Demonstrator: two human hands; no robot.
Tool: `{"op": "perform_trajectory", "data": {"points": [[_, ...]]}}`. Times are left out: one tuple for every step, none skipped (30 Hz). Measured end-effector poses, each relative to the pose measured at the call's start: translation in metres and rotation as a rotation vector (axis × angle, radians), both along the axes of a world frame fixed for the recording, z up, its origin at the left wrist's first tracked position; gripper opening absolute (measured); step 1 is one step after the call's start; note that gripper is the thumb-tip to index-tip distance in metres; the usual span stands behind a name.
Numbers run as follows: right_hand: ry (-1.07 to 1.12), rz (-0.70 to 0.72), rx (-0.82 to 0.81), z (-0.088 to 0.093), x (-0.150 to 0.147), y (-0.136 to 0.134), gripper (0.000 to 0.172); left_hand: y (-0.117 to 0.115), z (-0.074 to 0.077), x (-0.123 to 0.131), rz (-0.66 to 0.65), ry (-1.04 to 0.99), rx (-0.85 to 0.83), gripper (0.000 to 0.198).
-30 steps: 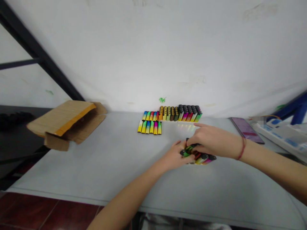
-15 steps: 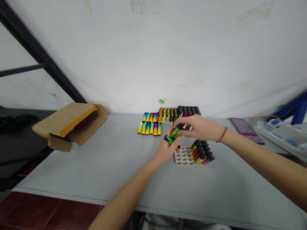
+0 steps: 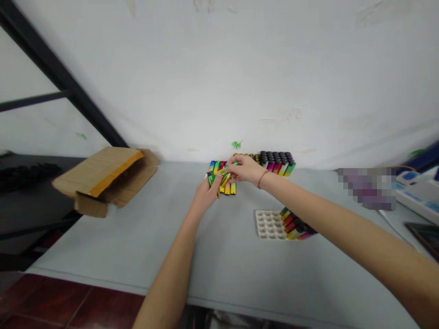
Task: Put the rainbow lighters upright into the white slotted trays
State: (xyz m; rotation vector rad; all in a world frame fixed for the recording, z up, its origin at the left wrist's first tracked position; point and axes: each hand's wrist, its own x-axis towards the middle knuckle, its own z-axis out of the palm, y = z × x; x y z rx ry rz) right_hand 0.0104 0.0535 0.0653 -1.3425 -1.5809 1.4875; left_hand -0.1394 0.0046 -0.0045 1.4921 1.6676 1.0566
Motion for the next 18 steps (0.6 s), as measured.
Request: {"op": "perform_trajectory", "data": {"points": [[-0.010,-0.008,0.009,-0.001,-0.004,0.004,0.019,0.001,0.000,-0.004,0.017,0.019,-0.011,0.051],[-0.024,-0.008,0.018,-0.001,-0.007,0.007,0.019,0.003,0.000,-0.008,0.047,0.042,-0.009,0.053],[-0.040,-0.004,0.025,-0.001,-0.010,0.011,0.019,0.003,0.001,-0.011,0.096,0.066,0.004,0.052],[-0.061,0.003,0.031,-0.001,-0.012,0.014,0.018,0.004,0.001,-0.015,0.148,0.093,0.019,0.050],[-0.085,0.016,0.035,-0.001,-0.014,0.017,0.017,0.005,0.002,-0.020,0.196,0.121,0.030,0.047],[-0.111,0.032,0.035,-0.001,-0.015,0.019,0.016,0.005,0.003,-0.025,0.237,0.147,0.034,0.044],[-0.138,0.052,0.030,-0.002,-0.017,0.021,0.015,0.005,0.003,-0.030,0.268,0.175,0.025,0.042],[-0.166,0.075,0.017,-0.003,-0.017,0.022,0.014,0.005,0.004,-0.036,0.286,0.213,0.000,0.042],[-0.194,0.100,-0.002,-0.004,-0.018,0.021,0.013,0.005,0.004,-0.043,0.292,0.265,-0.039,0.043],[-0.222,0.125,-0.026,-0.006,-0.018,0.020,0.013,0.004,0.005,-0.049,0.288,0.330,-0.089,0.046],[-0.248,0.151,-0.052,-0.009,-0.018,0.017,0.012,0.003,0.005,-0.054,0.275,0.405,-0.143,0.049],[-0.272,0.174,-0.075,-0.011,-0.018,0.014,0.012,0.002,0.004,-0.058,0.255,0.481,-0.193,0.052],[-0.293,0.193,-0.093,-0.014,-0.017,0.010,0.011,0.001,0.004,-0.060,0.234,0.548,-0.234,0.054],[-0.310,0.207,-0.105,-0.017,-0.015,0.007,0.011,0.000,0.003,-0.061,0.219,0.600,-0.260,0.055],[-0.326,0.213,-0.109,-0.019,-0.014,0.005,0.011,0.000,0.003,-0.060,0.214,0.636,-0.270,0.054],[-0.339,0.212,-0.106,-0.020,-0.013,0.004,0.010,0.000,0.002,-0.059,0.217,0.659,-0.268,0.053],[-0.351,0.206,-0.098,-0.020,-0.011,0.004,0.009,0.001,0.002,-0.056,0.227,0.671,-0.255,0.051],[-0.361,0.198,-0.087,-0.020,-0.011,0.006,0.007,0.004,0.002,-0.053,0.242,0.674,-0.234,0.050]]}}
